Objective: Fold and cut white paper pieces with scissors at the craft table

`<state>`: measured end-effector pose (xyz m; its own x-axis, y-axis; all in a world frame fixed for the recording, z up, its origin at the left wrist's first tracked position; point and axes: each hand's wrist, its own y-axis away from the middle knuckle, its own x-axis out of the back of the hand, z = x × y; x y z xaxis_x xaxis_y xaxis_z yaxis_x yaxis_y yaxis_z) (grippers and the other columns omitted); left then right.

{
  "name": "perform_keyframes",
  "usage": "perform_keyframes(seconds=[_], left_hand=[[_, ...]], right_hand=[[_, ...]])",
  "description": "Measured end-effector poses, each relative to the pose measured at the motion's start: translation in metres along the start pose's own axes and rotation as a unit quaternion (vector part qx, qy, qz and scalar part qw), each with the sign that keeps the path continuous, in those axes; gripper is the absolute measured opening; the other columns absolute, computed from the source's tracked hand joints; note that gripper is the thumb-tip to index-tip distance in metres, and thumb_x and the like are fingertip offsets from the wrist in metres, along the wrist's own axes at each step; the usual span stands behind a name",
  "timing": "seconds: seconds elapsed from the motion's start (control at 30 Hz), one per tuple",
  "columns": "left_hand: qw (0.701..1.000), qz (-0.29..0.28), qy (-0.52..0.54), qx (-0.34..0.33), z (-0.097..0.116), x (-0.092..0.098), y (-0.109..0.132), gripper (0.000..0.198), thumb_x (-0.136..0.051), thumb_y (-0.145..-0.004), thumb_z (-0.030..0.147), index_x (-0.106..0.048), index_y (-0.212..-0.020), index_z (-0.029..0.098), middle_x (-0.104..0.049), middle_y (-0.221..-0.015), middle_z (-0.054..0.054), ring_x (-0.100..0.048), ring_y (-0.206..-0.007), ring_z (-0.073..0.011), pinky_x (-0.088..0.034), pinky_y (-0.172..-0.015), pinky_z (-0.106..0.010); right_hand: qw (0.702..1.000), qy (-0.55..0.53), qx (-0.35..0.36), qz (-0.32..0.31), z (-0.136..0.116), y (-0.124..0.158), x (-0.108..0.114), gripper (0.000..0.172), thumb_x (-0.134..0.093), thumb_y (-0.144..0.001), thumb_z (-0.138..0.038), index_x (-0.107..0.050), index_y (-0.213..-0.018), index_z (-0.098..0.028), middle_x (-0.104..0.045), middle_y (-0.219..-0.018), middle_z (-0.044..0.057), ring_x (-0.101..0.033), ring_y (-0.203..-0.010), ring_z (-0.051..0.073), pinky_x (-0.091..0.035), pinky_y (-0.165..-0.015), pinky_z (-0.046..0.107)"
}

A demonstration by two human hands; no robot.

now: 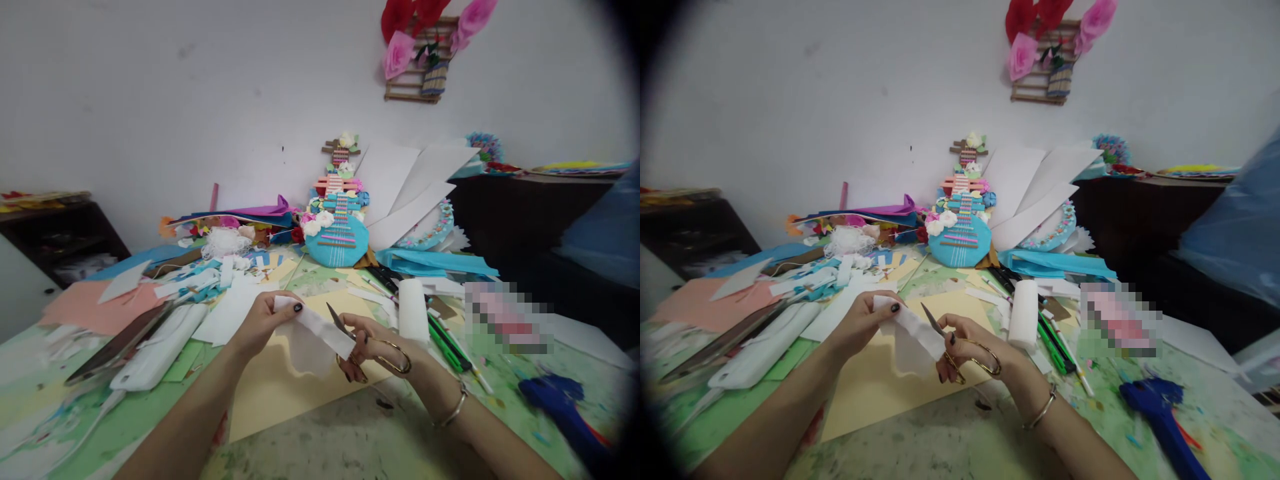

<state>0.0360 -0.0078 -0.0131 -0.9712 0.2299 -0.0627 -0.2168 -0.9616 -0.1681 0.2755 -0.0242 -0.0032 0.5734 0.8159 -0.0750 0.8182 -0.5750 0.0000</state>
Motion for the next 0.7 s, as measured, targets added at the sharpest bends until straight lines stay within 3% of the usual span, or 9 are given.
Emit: perform_keyframes(seconds=[0.2,0.33,0.7], left_hand=[[0.999,-0.015,-0.049,0.001,0.002,-0.005,0.002,0.025,-0.077,-0.058,0.030,-0.066,-0.071,0.012,-0.059,-0.060,0.000,-0.051,-0.054,-0.0092,-0.039,-0.050,-0.018],[0.997,-0.021,-0.076,0.010,0.004,-0.010,0.003,0.026,-0.079,-0.054,0.028,-0.066,-0.070,0.012,-0.062,-0.060,-0.002,-0.054,-0.054,-0.0117,-0.042,-0.050,-0.020],[0.995,-0.036,-0.093,0.007,0.006,-0.012,0.004,0.020,-0.078,-0.056,0.024,-0.066,-0.066,0.012,-0.062,-0.058,-0.002,-0.054,-0.054,-0.0104,-0.041,-0.050,-0.019]], right_hand=[[0.999,0.026,0.000,0.024,0.000,0.002,-0.001,0.034,-0.055,-0.075,-0.041,-0.044,-0.097,-0.017,-0.059,-0.066,0.002,-0.053,-0.056,0.013,-0.040,-0.055,0.027],[0.999,0.050,0.002,0.006,0.001,0.001,-0.001,0.035,-0.056,-0.073,-0.043,-0.043,-0.094,-0.019,-0.059,-0.065,0.001,-0.053,-0.058,0.014,-0.041,-0.055,0.027],[0.998,0.058,0.022,0.010,0.007,0.001,-0.001,0.037,-0.053,-0.077,-0.046,-0.043,-0.099,-0.018,-0.057,-0.064,0.000,-0.050,-0.053,0.012,-0.039,-0.050,0.024]])
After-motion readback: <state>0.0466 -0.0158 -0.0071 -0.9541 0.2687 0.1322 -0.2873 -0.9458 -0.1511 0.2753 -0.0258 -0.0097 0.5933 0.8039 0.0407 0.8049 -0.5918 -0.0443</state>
